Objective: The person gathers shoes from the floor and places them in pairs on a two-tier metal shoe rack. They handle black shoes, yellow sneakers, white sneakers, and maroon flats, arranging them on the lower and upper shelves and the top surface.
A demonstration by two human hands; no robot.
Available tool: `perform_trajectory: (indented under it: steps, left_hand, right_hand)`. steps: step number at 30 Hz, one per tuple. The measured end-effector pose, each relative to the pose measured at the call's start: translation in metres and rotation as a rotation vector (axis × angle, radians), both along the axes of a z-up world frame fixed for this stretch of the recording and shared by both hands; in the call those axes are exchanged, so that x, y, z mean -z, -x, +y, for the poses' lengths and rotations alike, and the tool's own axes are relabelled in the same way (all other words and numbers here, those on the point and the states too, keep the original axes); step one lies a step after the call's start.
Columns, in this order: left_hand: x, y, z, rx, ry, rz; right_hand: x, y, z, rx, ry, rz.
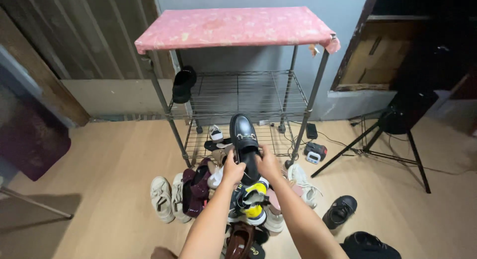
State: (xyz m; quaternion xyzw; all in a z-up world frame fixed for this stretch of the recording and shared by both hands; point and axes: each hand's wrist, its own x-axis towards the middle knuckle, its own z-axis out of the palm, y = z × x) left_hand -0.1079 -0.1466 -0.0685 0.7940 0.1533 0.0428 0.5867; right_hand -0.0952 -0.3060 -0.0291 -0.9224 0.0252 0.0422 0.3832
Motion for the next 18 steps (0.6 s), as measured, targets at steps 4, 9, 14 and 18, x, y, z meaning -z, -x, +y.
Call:
perform_trajectory:
  steps: [4, 9, 14, 18]
  left_hand:
    - [-0.041, 0.007, -0.002, 0.004, 0.006, -0.016]
    - [-0.058, -0.01, 0.011, -0.086, 0.004, 0.025]
    - [-0.053, -0.048, 0.044, -0.054, -0.019, 0.027]
    - [-0.048, -0.068, 0.055, -0.015, -0.089, 0.088]
  right_hand:
    - [-0.012, -0.01, 0.006, -0.006, -0.059, -0.054]
    - [-0.005, -0.036, 0.025, -0.036, -0.087, -0.103]
    - [-0.013, -0.052, 0.047, -0.051, -0.194, -0.188]
    - [0.011, -0.081, 0.055, -0.026, -0.154, -0.241]
